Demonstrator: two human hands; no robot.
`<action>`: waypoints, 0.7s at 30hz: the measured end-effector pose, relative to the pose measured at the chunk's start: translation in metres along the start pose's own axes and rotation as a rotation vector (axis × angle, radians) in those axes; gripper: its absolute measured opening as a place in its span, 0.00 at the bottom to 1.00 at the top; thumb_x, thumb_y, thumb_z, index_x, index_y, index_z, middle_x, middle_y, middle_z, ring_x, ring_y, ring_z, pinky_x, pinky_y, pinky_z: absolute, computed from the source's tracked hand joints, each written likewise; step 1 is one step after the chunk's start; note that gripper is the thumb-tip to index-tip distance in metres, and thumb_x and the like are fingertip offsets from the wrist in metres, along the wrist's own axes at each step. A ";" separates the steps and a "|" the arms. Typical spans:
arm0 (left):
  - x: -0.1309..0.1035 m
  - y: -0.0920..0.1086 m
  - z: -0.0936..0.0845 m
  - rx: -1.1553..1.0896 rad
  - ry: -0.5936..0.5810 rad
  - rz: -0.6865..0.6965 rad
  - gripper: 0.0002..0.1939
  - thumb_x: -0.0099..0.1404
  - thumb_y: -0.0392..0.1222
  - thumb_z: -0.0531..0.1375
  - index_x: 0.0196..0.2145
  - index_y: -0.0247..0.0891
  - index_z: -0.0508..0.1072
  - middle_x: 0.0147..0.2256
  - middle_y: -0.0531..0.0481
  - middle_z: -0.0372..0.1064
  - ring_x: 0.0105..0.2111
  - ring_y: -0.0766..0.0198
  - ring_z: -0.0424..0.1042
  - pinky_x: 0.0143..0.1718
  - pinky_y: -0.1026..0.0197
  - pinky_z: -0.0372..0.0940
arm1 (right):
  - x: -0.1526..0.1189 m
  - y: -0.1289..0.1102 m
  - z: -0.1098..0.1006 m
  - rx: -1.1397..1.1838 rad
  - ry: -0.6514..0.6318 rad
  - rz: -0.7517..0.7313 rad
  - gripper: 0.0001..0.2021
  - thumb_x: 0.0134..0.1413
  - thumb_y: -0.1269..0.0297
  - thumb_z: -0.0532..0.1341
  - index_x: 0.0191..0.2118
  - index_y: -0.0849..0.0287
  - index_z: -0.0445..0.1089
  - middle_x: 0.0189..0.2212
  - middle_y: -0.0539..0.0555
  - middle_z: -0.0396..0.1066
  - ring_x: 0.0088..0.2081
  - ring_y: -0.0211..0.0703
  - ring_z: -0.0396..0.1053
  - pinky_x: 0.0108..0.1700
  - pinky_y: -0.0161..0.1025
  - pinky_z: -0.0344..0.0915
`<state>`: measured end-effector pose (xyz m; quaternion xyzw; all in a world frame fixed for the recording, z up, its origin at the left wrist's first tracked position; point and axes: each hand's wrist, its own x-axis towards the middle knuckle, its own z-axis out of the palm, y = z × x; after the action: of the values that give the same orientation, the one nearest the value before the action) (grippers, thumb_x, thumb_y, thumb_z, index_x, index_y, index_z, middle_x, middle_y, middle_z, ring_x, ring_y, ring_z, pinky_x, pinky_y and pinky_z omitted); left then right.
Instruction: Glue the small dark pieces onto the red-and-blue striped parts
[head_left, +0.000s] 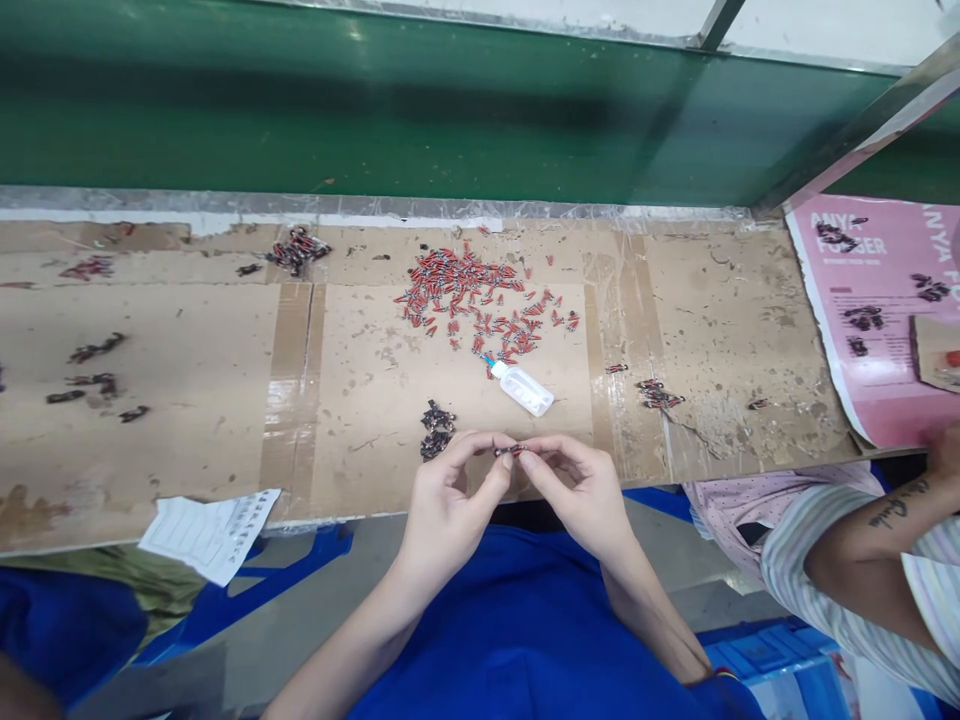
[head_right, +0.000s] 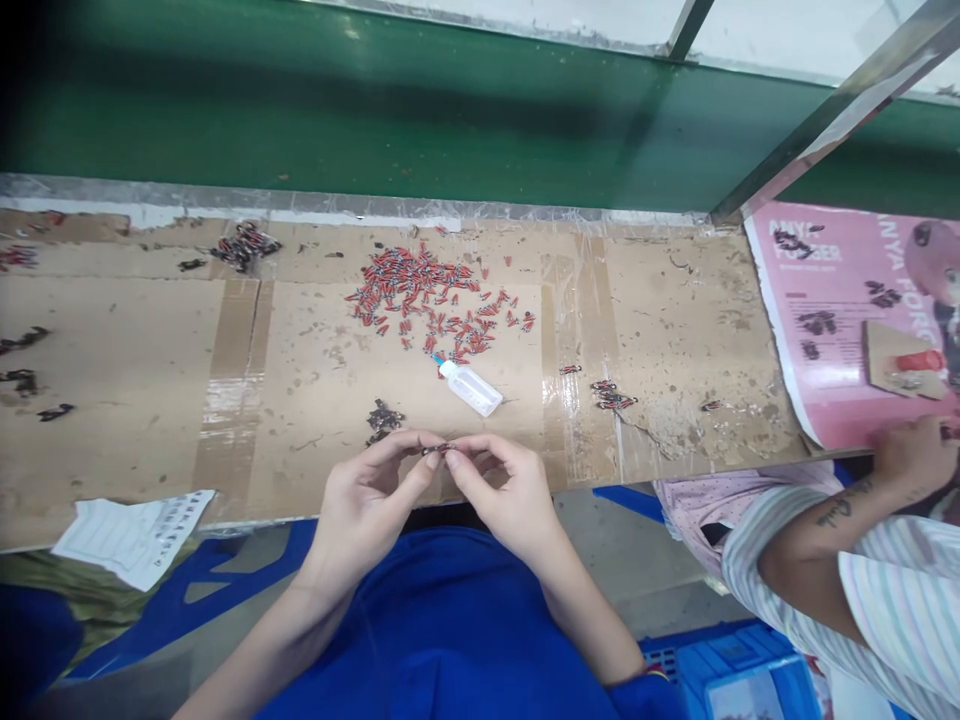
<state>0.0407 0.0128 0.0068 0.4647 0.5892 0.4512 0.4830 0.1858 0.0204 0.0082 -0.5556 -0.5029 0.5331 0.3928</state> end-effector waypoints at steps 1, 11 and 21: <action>0.000 0.000 0.000 0.001 0.004 0.006 0.06 0.58 0.41 0.63 0.32 0.39 0.79 0.31 0.49 0.77 0.35 0.61 0.75 0.40 0.61 0.69 | -0.001 0.000 0.001 -0.030 0.015 -0.022 0.06 0.53 0.63 0.64 0.32 0.57 0.78 0.28 0.52 0.81 0.29 0.41 0.77 0.33 0.35 0.74; -0.003 -0.011 0.011 0.086 -0.001 0.132 0.05 0.62 0.40 0.60 0.33 0.40 0.76 0.31 0.49 0.75 0.35 0.61 0.73 0.39 0.60 0.69 | -0.006 0.002 0.000 -0.169 0.092 -0.070 0.05 0.54 0.65 0.62 0.31 0.57 0.76 0.28 0.52 0.79 0.29 0.40 0.76 0.34 0.36 0.74; 0.004 -0.011 -0.001 0.488 -0.034 0.456 0.14 0.67 0.38 0.58 0.51 0.40 0.70 0.45 0.44 0.75 0.48 0.56 0.71 0.51 0.53 0.65 | 0.001 0.029 -0.053 -0.266 0.396 0.053 0.14 0.53 0.51 0.64 0.35 0.58 0.76 0.31 0.56 0.79 0.32 0.47 0.75 0.36 0.44 0.73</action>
<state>0.0385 0.0150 -0.0044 0.6940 0.5527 0.3853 0.2540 0.2426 0.0211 -0.0133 -0.7091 -0.4671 0.3528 0.3931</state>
